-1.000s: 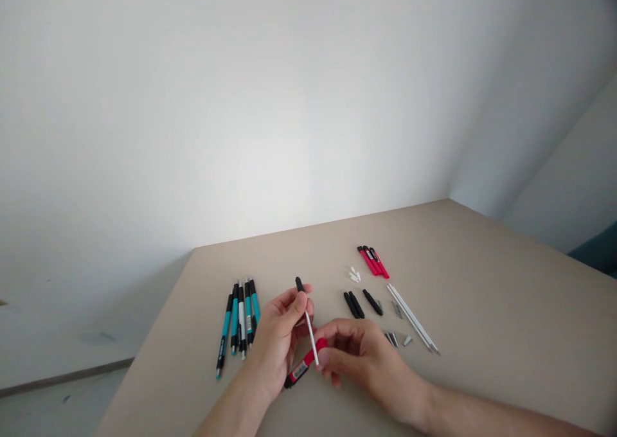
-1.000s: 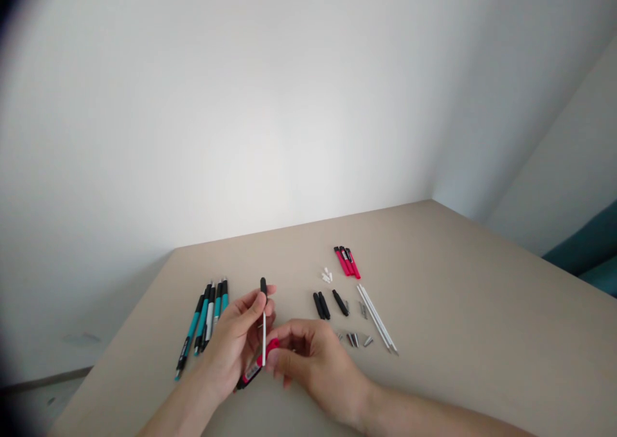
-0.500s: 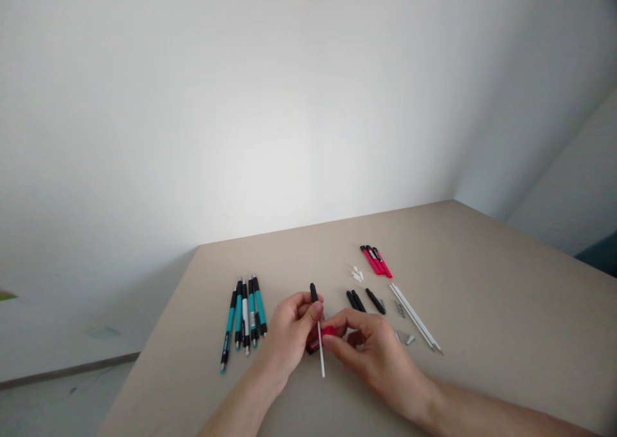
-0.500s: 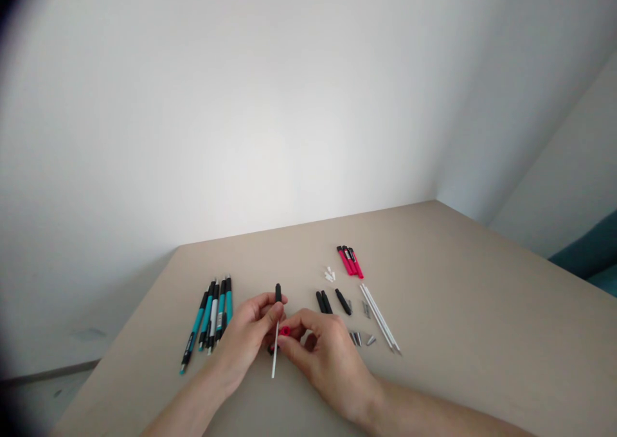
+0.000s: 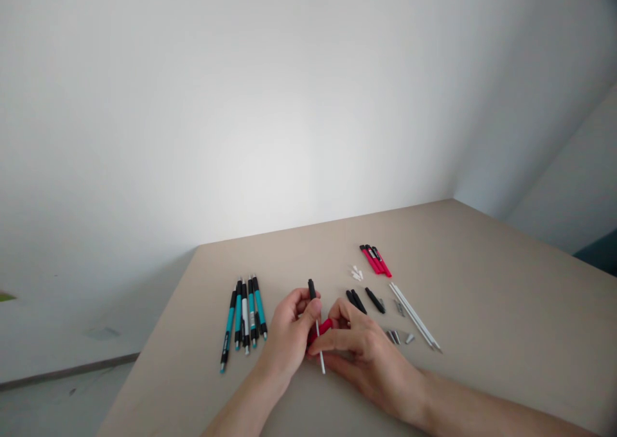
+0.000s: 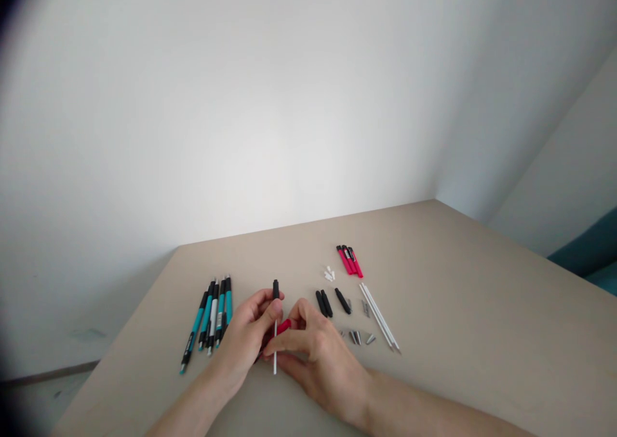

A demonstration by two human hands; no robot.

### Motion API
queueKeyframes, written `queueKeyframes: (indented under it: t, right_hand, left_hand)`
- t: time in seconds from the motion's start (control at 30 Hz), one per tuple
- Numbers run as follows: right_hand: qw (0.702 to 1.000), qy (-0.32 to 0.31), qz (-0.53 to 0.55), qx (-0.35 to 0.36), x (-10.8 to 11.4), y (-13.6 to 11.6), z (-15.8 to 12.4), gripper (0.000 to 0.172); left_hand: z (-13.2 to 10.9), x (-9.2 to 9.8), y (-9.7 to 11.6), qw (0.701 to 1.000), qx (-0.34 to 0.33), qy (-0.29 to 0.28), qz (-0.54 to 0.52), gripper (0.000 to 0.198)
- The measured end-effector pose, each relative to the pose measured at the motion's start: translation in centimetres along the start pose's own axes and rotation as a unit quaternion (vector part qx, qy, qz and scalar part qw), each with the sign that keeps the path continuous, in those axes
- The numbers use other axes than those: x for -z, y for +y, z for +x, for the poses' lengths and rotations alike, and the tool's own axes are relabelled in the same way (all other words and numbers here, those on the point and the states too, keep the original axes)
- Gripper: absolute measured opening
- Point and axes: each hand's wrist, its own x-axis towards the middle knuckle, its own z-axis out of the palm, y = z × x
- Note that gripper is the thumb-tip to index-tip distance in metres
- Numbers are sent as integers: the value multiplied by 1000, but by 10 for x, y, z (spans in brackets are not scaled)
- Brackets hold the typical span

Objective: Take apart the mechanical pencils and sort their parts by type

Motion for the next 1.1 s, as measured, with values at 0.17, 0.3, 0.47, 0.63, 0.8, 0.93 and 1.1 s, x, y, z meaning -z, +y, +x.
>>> queueKeyframes:
  t: [0.17,0.3,0.47,0.63,0.8,0.93,1.1]
  right_hand:
    - [999,25,-12,29,1,3,-2,20]
    - [997,41,-7,57,2,6,-3,21]
    - [994,45,11,99,2,9,-3,22]
    - [986,49,26,158,5,8,-4,24]
    - [977,58,53,196,20,3,-1,26]
    - [976,42,57,204,31,-2,0,26]
    - [981,65,106,151,35,2,1,18]
  left_hand:
    - [2,1,2,999,18,-6,-38,41]
    - [2,-1,6,997,33,0,-74,43]
    - [3,-1,7,995,47,18,-86,39]
    - [3,0,5,995,51,15,-83,35]
    - [3,1,6,994,47,13,-96,34]
    - [3,2,7,994,48,20,-100,33]
    - [3,2,8,996,38,33,-80,34]
